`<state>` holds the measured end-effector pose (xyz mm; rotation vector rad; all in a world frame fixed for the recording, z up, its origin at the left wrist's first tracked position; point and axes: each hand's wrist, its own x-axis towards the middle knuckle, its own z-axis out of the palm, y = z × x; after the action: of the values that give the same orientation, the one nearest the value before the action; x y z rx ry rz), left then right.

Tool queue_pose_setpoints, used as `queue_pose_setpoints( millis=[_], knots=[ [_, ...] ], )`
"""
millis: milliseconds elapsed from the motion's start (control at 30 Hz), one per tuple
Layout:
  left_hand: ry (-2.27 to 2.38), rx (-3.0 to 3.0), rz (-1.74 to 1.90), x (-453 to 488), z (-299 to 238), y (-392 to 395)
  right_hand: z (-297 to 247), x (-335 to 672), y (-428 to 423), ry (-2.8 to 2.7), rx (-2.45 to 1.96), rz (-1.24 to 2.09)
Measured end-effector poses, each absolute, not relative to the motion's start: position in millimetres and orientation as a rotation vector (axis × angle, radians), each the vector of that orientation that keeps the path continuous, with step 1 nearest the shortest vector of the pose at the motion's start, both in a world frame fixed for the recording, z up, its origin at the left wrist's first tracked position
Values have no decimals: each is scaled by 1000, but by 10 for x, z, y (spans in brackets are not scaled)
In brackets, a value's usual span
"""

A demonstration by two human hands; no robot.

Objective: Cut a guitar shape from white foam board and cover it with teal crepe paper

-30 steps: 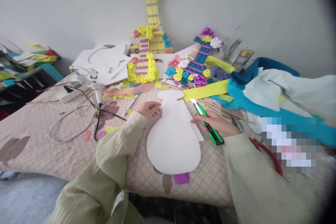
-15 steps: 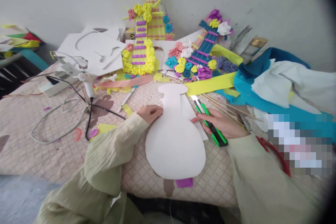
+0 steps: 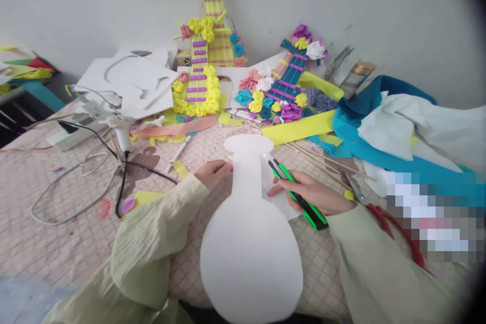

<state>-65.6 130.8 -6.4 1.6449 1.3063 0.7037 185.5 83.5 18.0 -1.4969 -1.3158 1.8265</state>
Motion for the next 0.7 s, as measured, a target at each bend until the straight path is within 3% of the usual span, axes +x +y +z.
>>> queue_pose_setpoints(
  millis=[700],
  knots=[
    [1311, 1417, 759, -568, -86, 1239, 197, 1754, 810, -1179, -1358, 1821]
  ],
)
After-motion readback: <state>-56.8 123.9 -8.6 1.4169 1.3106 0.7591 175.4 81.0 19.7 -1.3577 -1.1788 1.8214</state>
